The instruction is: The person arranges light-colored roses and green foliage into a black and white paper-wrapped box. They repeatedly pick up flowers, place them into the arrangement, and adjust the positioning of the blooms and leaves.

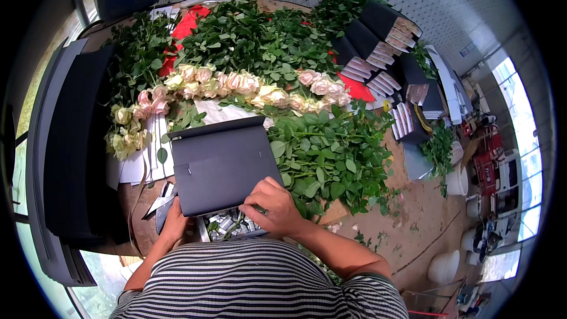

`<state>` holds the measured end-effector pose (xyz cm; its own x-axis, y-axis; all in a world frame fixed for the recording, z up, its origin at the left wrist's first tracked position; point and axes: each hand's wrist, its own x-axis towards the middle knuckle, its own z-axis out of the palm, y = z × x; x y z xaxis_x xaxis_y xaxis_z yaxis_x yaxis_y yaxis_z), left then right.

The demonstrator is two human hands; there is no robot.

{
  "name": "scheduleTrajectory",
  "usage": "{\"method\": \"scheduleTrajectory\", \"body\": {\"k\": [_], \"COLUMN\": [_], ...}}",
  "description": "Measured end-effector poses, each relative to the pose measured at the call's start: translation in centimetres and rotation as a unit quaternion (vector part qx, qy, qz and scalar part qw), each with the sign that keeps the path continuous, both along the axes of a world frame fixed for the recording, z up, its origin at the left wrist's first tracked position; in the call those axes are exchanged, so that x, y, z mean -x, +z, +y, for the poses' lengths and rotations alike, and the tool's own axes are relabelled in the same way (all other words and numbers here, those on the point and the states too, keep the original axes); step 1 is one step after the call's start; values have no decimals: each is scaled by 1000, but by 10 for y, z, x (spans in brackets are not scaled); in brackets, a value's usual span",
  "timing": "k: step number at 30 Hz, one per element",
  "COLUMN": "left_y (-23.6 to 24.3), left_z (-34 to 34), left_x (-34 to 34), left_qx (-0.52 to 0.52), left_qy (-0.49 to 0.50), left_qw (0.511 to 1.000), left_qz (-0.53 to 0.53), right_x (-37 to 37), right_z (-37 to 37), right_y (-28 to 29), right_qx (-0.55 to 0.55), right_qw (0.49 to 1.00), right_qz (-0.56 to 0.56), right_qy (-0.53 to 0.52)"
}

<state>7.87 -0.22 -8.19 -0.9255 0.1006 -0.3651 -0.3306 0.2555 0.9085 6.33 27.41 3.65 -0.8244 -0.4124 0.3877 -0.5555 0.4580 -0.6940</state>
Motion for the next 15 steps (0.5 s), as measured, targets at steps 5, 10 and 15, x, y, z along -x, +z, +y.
{"method": "scheduleTrajectory", "body": {"k": [5,10,15], "left_y": [-4,-26,28], "left_z": [8,-9,28], "left_x": [4,27,35], "left_qx": [-200,-293,-379], "left_qy": [29,10,-35], "left_qw": [972,941,920], "left_qz": [-121,-172,-96], "right_x": [-9,-62,-47], "right_z": [14,62,71], "right_y": [-10,-77,-126], "right_qx": [55,295,645], "right_qw": [998,911,576], "right_qz": [-3,-236,-451], "right_qy": [-13,-167,-221]}}
